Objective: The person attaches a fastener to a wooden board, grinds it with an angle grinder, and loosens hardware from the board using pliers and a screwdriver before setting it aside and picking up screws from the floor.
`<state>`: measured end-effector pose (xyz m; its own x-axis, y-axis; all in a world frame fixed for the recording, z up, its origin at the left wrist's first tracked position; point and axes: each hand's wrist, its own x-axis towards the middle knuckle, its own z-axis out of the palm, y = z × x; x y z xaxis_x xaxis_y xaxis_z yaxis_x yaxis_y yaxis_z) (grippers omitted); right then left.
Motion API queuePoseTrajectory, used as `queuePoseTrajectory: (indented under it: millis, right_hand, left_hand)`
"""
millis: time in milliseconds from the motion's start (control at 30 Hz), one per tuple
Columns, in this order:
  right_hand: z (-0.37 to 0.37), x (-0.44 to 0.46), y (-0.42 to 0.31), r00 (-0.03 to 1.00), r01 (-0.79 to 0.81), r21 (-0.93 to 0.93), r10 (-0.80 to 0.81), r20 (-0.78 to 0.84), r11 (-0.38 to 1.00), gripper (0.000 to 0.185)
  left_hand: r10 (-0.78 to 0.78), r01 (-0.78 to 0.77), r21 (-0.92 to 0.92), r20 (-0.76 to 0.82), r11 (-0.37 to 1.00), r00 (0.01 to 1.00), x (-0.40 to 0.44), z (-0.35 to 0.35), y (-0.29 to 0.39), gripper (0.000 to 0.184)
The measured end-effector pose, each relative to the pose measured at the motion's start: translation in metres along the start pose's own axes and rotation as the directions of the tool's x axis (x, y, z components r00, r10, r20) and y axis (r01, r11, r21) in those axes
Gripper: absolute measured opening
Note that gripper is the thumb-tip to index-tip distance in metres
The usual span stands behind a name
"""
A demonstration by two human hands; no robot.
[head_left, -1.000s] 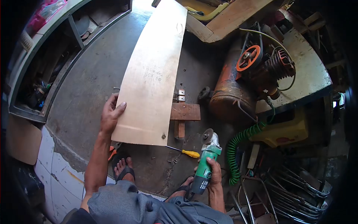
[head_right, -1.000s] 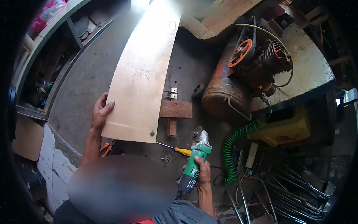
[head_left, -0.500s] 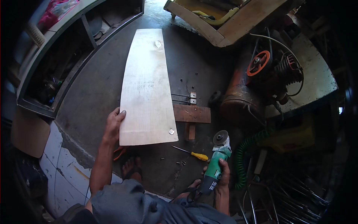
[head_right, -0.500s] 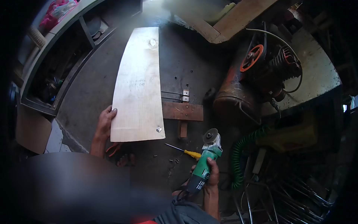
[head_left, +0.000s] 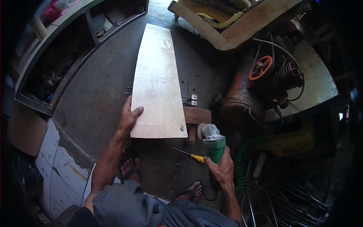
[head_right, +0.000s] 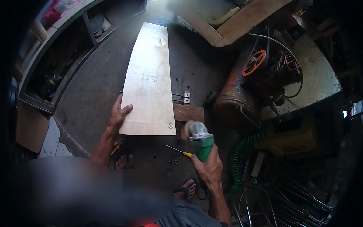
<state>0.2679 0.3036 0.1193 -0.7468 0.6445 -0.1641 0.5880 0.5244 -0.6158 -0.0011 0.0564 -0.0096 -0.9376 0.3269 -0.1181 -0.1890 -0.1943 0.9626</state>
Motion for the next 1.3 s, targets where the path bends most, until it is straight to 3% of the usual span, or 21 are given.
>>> queuePoseTrajectory:
  millis: [67,200,667,1300]
  right_hand:
    - [-0.001,0.004,-0.016,0.986,0.164,-0.226,-0.154,0.062,0.96,0.071]
    - [0.008,0.018,-0.019,0.973,0.224,-0.381,-0.185,0.138,0.897,0.075]
    - [0.01,0.03,-0.039,0.964,0.242,-0.493,-0.147,0.222,0.836,0.08]
    - [0.012,0.028,-0.033,0.967,0.245,-0.494,-0.177,0.181,0.834,0.076]
  left_hand:
    - [-0.004,0.004,0.02,0.013,1.0,1.0,0.001,0.006,0.0,0.062]
    - [0.029,-0.029,0.0,0.001,1.0,1.0,0.003,0.008,-0.007,0.061]
    - [0.047,-0.045,0.124,-0.019,0.991,0.999,0.005,0.003,-0.017,0.059]
    - [0.015,-0.015,0.014,-0.021,1.0,1.0,0.002,0.008,-0.009,0.063]
